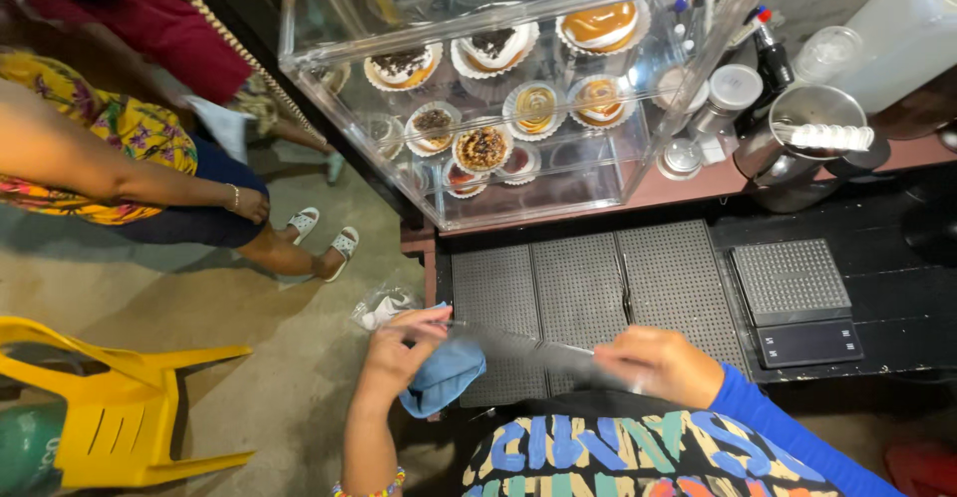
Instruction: The person applies stickers to plastic cups, cleans a display case, and prepares a drink by scooping sugar and pouring a liquid into a cup on a scale. They handle cups, stickers, a cloth, a spoon, and a jar of sugar.
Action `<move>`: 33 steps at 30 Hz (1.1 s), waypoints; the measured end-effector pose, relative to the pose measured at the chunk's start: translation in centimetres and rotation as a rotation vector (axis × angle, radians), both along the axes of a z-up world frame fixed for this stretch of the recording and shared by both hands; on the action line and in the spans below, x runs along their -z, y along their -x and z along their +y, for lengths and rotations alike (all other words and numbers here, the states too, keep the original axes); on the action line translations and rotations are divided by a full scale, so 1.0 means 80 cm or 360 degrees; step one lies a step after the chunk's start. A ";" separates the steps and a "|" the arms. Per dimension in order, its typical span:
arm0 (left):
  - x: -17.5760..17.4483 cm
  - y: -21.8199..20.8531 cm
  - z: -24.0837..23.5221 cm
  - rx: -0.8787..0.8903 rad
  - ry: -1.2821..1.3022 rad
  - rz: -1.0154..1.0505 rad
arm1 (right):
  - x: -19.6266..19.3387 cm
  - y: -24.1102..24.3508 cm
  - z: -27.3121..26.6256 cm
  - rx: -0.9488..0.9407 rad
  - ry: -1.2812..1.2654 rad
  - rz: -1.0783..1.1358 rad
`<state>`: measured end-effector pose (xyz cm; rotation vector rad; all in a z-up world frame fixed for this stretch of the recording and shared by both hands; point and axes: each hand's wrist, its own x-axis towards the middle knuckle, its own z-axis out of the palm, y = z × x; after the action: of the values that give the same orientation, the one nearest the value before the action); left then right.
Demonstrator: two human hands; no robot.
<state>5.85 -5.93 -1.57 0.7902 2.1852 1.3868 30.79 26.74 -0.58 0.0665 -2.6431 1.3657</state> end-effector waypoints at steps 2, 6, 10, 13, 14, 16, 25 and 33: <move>-0.011 -0.010 0.019 -0.0210 -0.0065 -0.0055 | -0.010 0.007 0.006 0.0181 -0.0060 0.0337; -0.053 -0.025 0.062 -0.0392 -0.0641 -0.0008 | -0.059 0.020 0.034 0.0802 0.0085 0.0296; -0.103 -0.029 0.080 -0.0481 -0.0964 0.0536 | -0.124 0.026 0.042 0.0850 -0.0124 0.0650; -0.135 -0.011 0.091 -0.0639 -0.0889 0.1396 | -0.163 0.043 0.045 0.0773 -0.0339 0.0860; -0.141 -0.003 0.095 -0.0607 -0.0880 0.1475 | -0.170 0.049 0.047 0.0752 -0.0425 0.0902; -0.147 0.012 0.100 -0.0540 -0.0861 0.1634 | -0.174 0.069 0.052 0.0785 -0.0454 0.0801; -0.125 0.029 0.117 -0.0681 -0.0706 0.1409 | -0.145 0.105 0.067 0.0916 -0.0396 0.0655; -0.113 0.036 0.128 -0.0649 -0.0672 0.1209 | -0.129 0.118 0.075 0.0911 -0.0375 0.0648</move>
<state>3.00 4.30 7.48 1.2270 2.7651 2.0464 21.39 32.72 9.77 -0.3225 -2.2165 0.7582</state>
